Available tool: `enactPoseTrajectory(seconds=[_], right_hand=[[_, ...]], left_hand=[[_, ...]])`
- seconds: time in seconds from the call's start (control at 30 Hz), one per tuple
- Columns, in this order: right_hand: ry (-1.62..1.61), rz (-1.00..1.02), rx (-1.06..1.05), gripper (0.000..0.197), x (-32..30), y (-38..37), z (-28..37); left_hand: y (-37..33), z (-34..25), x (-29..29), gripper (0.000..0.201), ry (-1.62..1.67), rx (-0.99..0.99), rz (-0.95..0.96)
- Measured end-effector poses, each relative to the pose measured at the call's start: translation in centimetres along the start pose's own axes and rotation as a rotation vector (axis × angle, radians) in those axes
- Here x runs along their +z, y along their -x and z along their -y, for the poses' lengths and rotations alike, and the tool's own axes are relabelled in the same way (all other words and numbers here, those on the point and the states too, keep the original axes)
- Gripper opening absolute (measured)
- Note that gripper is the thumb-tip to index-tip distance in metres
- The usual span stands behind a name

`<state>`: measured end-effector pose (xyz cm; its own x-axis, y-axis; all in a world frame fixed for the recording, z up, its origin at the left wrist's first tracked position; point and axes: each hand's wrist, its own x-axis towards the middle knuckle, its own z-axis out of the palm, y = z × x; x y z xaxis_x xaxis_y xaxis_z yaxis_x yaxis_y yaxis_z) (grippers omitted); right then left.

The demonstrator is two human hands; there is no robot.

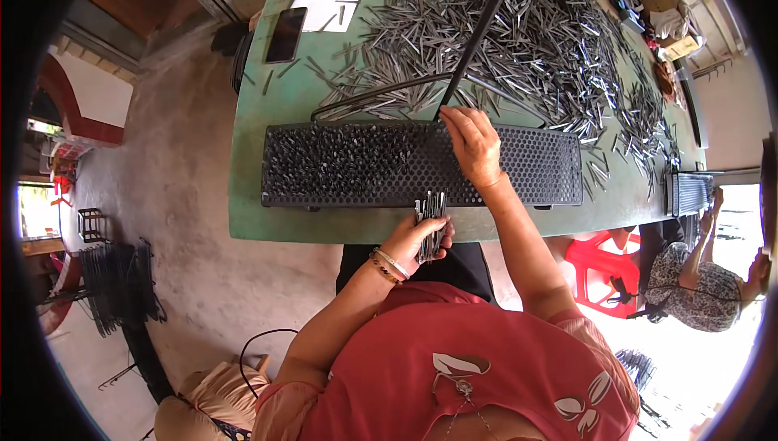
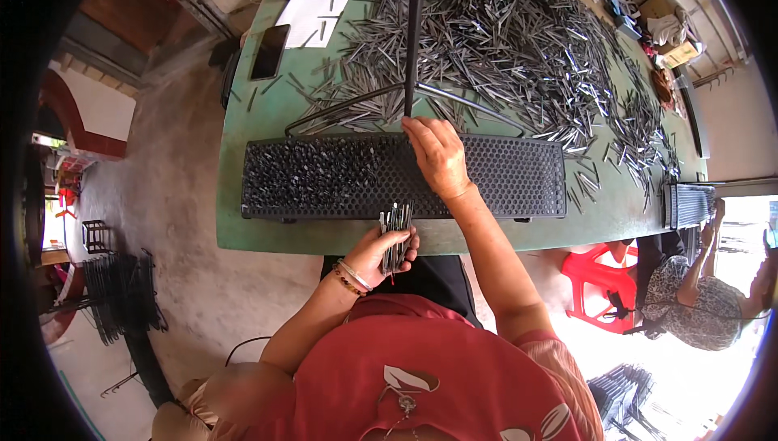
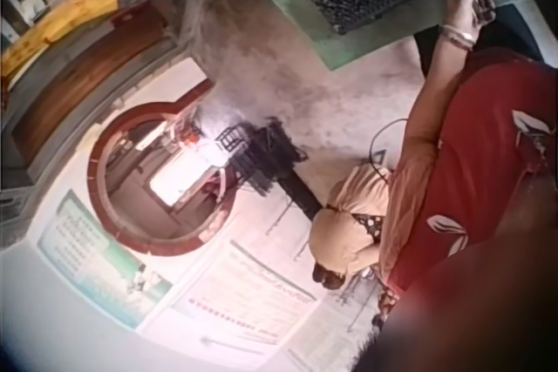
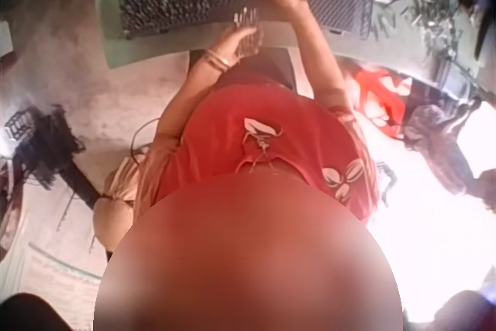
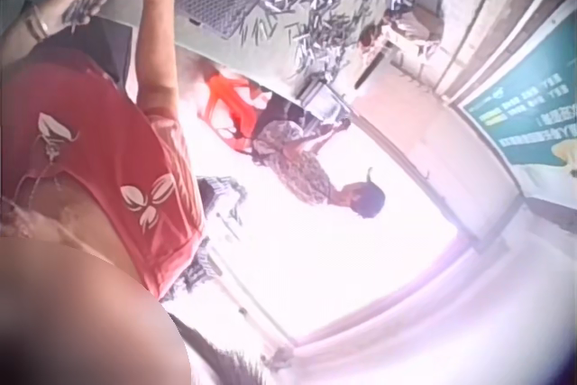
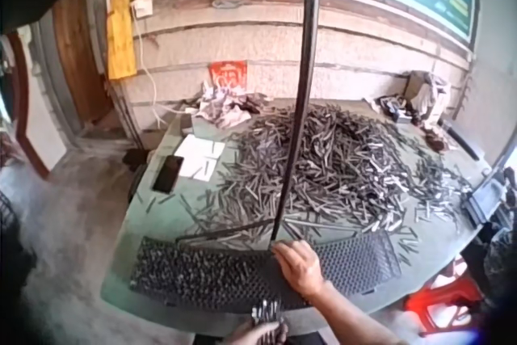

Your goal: Inserting small metal pins into a perforated board template on a workshop table.

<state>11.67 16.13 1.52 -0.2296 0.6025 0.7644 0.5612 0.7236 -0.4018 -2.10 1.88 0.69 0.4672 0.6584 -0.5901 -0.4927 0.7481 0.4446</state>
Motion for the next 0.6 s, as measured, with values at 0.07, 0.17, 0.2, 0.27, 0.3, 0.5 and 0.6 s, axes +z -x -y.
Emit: enactPoseTrajectory(seconds=[0.07, 0.17, 0.2, 0.27, 0.3, 0.5, 0.6], right_hand=[[0.008, 0.015, -0.006, 0.026, -0.2, -0.1, 0.0], [0.015, 0.032, -0.041, 0.027, -0.3, -0.2, 0.0], [0.018, 0.038, -0.049, 0.027, -0.3, -0.2, -0.1], [0.022, 0.043, -0.057, 0.028, -0.3, -0.2, -0.1], [0.026, 0.061, -0.088, 0.028, -0.3, -0.1, -0.2], [0.026, 0.161, -0.1, 0.03, -0.1, 0.6, -1.0], [-0.018, 0.212, -0.054, 0.025, 0.1, 0.5, -0.7]], left_hand=[[0.0, 0.2, -0.2, 0.017, 0.0, 0.003, 0.004], [-0.1, 0.4, -0.5, 0.018, -0.016, 0.016, 0.004], [-0.2, 0.5, -0.5, 0.018, -0.03, 0.025, -0.001], [-0.1, 0.6, -0.5, 0.019, -0.043, 0.031, 0.003], [0.0, 0.7, -0.4, 0.019, -0.057, 0.037, 0.008], [-0.1, 0.8, -0.2, 0.019, -0.058, 0.018, 0.015], [-0.2, 0.7, 0.1, 0.019, -0.083, 0.023, 0.007]])
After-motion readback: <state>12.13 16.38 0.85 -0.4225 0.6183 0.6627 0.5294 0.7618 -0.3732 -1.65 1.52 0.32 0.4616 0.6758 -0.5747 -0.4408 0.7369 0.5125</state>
